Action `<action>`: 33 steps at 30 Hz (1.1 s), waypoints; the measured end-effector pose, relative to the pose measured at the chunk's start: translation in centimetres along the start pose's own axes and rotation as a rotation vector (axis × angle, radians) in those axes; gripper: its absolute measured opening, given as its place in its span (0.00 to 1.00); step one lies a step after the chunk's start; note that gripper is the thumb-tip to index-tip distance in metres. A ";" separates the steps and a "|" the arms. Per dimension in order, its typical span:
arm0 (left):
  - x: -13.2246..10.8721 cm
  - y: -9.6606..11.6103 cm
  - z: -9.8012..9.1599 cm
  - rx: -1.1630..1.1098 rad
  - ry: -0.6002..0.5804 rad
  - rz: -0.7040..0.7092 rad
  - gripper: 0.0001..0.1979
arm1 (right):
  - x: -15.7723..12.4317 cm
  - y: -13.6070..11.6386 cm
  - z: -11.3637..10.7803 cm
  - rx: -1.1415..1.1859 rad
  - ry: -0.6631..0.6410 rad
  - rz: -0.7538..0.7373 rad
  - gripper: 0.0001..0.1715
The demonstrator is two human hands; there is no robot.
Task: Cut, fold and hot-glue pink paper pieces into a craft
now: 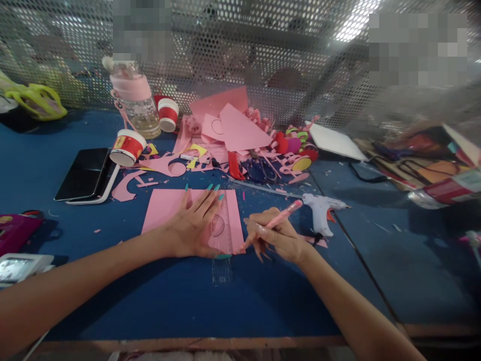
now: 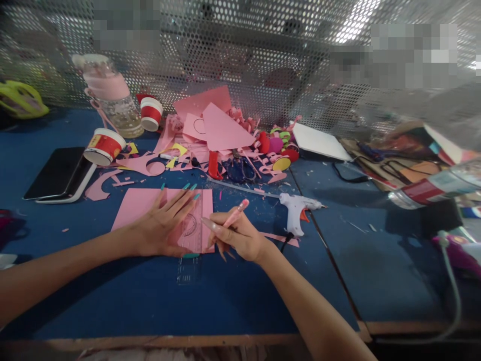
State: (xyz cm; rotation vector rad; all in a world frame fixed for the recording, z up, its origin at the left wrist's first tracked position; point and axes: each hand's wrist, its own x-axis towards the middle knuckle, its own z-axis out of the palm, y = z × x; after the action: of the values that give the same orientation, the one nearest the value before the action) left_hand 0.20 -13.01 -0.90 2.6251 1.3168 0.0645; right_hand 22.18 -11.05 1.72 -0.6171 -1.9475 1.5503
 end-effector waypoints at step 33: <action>-0.6 -0.7 0.1 0.032 -0.085 -0.077 0.55 | 2.2 3.8 -2.3 -1.010 0.273 -0.169 0.09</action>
State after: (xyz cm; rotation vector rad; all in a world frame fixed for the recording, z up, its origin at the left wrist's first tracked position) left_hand -0.73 -13.10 -1.16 2.5695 1.3999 -0.0799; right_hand 22.18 -7.13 -1.28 -0.9480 -2.3881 0.2592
